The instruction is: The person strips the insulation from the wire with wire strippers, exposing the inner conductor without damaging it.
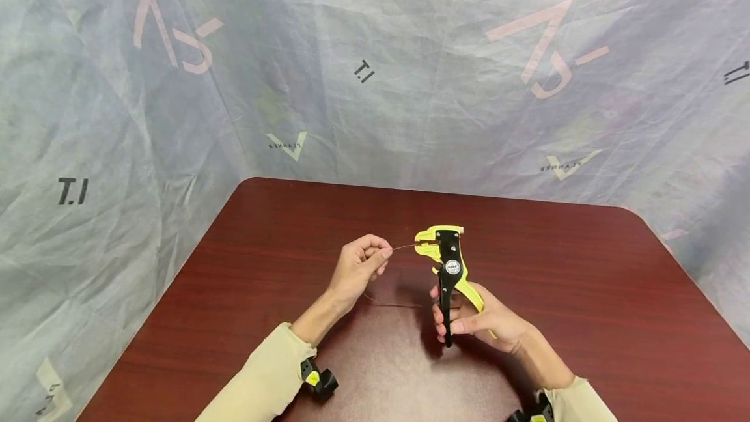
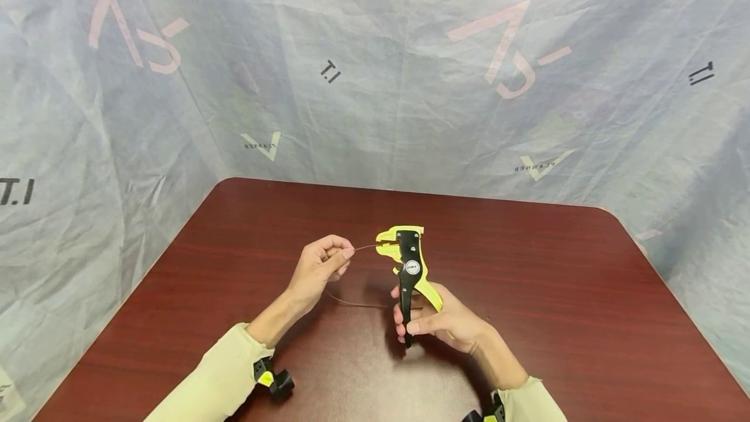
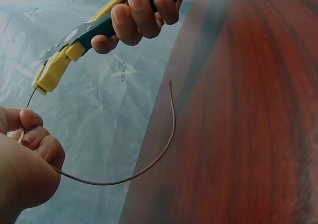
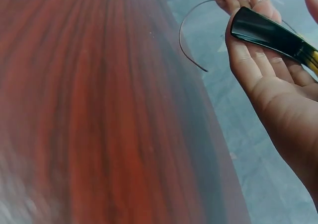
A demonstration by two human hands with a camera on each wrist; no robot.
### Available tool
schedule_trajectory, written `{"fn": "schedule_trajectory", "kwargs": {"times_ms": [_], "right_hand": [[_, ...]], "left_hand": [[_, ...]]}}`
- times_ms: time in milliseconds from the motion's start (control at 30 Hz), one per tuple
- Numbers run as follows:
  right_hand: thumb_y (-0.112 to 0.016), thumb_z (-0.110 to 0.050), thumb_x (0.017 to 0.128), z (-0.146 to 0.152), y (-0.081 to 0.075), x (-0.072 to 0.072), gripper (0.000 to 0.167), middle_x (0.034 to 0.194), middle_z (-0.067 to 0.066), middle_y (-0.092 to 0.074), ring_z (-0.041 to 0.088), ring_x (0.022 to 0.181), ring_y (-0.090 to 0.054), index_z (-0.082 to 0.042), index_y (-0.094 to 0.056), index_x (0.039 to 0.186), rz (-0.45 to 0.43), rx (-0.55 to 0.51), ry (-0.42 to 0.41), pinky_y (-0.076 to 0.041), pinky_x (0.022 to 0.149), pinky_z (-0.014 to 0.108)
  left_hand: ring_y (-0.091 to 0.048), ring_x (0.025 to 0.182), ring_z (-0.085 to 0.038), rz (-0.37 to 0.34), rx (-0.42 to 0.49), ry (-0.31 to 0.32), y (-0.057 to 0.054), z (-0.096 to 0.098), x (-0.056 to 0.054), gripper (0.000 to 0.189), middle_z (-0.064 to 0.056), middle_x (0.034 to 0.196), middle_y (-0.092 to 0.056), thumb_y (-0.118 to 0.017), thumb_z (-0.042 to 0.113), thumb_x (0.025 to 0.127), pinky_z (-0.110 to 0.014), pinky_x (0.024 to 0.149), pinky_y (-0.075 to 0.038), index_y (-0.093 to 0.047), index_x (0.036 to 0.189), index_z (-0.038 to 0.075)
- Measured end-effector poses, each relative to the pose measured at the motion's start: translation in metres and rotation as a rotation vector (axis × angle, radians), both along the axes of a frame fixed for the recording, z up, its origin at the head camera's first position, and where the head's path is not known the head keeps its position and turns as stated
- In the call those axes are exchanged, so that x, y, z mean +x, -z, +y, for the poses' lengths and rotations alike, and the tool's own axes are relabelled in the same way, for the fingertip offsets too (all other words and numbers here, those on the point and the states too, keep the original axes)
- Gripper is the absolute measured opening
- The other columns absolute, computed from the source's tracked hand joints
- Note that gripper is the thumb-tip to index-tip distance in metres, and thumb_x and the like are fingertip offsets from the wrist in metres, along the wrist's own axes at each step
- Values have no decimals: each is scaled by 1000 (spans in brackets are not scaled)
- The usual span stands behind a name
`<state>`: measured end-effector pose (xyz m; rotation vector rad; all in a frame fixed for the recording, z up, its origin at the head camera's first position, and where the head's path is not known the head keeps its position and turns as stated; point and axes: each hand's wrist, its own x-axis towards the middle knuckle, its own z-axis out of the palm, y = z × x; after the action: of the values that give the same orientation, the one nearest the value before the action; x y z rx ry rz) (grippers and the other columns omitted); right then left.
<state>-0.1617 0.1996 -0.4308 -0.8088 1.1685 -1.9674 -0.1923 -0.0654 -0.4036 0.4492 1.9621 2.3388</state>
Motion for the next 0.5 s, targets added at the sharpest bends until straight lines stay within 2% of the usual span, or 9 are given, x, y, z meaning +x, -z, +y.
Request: {"fn": "schedule_trajectory", "kwargs": {"times_ms": [233,500], "right_hand": [[-51,17,91,-5,-1,1,45,110,6,-66,18,100,-67,1,-46,132,13,-61,-65,-56,89,34],[-53,16,90,-5,-2,3,44,109,5,-67,18,97,-69,1,-46,131,14,-40,-77,-56,89,32]], "left_hand": [[-42,55,-2,-24,30,8,-2,2,4,19,11,60,-49,-57,0,96,-18,53,-33,-53,103,-17],[-43,57,-2,-45,44,8,-7,6,10,18,11,61,-49,-57,0,97,-17,53,-33,-53,103,-16]]}}
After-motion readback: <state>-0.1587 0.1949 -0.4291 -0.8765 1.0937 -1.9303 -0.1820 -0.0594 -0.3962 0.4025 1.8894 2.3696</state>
